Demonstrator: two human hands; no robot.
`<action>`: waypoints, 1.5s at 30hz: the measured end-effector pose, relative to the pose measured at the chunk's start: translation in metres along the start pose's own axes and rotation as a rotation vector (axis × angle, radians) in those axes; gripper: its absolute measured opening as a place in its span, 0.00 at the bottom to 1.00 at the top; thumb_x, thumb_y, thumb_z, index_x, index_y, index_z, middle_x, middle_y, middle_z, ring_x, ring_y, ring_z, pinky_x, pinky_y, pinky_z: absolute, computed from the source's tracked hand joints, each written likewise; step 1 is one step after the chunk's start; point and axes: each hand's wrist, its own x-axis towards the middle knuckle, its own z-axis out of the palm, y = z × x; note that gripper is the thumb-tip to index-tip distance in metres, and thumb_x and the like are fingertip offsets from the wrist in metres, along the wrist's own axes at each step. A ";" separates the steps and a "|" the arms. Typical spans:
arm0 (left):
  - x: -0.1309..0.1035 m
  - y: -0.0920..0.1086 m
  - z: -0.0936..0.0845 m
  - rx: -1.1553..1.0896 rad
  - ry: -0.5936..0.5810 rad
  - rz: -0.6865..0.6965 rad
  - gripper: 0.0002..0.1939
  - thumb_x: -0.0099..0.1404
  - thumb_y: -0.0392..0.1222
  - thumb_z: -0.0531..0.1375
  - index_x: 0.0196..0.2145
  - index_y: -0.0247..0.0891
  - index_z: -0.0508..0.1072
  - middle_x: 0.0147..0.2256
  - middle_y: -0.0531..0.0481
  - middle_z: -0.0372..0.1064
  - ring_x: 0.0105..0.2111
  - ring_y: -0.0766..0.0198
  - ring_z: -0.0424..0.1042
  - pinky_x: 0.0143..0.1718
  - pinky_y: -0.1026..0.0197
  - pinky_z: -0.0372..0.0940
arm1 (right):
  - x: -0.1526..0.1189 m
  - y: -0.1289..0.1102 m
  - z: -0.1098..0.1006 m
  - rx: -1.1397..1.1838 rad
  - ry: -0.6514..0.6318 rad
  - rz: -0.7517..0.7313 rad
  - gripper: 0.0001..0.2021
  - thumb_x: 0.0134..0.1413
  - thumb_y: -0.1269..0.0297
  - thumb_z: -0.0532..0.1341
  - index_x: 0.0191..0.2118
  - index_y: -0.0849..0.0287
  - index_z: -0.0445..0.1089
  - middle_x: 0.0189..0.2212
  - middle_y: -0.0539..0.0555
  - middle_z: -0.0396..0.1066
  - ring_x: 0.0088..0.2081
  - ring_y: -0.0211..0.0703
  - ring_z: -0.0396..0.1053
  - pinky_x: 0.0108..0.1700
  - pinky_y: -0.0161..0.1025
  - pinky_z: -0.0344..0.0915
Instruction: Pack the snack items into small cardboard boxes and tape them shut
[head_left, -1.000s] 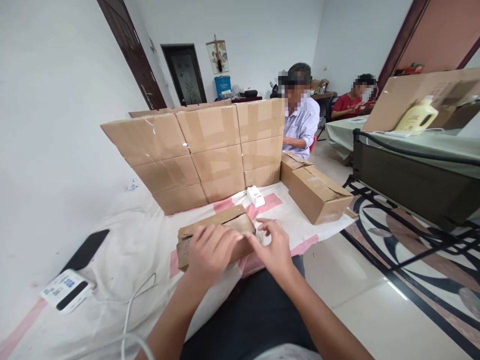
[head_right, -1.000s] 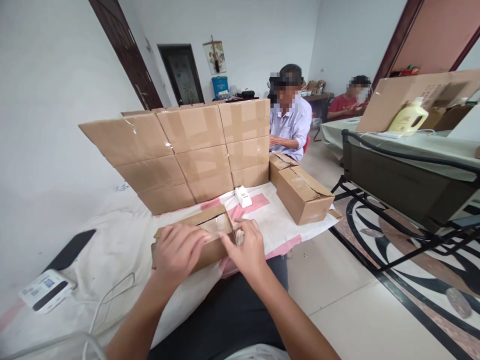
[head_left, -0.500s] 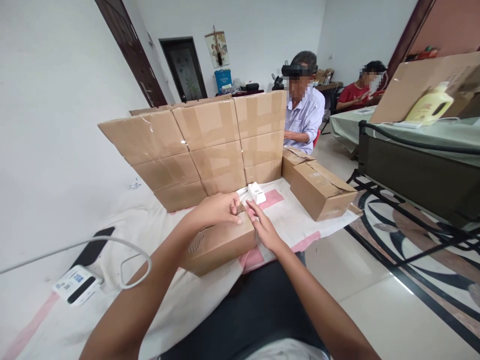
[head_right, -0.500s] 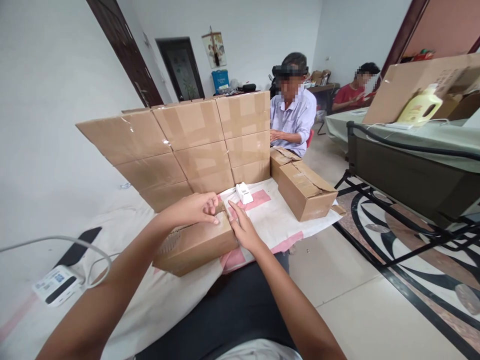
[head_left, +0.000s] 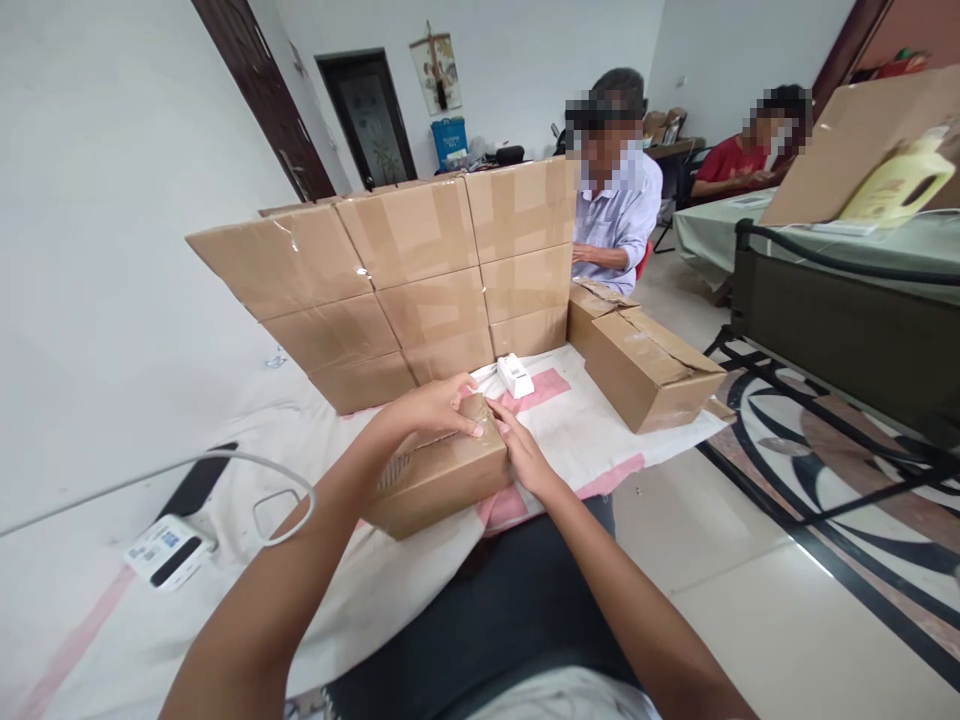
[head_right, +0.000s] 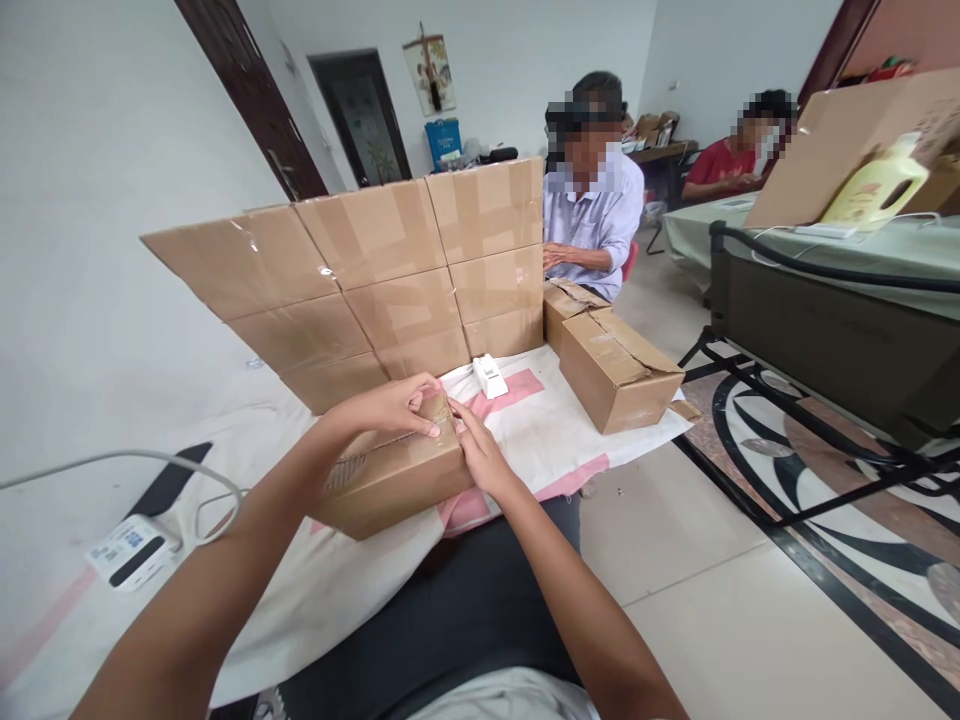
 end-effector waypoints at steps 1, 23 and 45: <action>0.001 -0.002 0.000 -0.016 0.000 0.006 0.36 0.49 0.62 0.69 0.51 0.41 0.72 0.43 0.49 0.76 0.42 0.54 0.74 0.42 0.58 0.66 | 0.000 0.000 0.000 0.002 0.002 0.000 0.31 0.71 0.41 0.47 0.70 0.51 0.60 0.70 0.56 0.60 0.70 0.51 0.57 0.73 0.52 0.50; -0.119 -0.043 0.021 -0.066 0.792 -0.090 0.19 0.71 0.51 0.53 0.52 0.48 0.78 0.40 0.50 0.79 0.42 0.56 0.75 0.48 0.55 0.66 | -0.019 0.005 -0.011 0.175 -0.127 0.034 0.40 0.64 0.34 0.54 0.73 0.49 0.53 0.74 0.57 0.50 0.74 0.54 0.49 0.74 0.55 0.45; -0.151 -0.075 0.130 -0.747 1.150 -0.196 0.27 0.65 0.55 0.64 0.59 0.44 0.72 0.61 0.42 0.70 0.61 0.46 0.69 0.62 0.47 0.68 | -0.108 -0.026 0.005 -0.658 -0.054 -0.206 0.08 0.67 0.58 0.56 0.43 0.52 0.71 0.31 0.56 0.71 0.34 0.50 0.70 0.38 0.48 0.69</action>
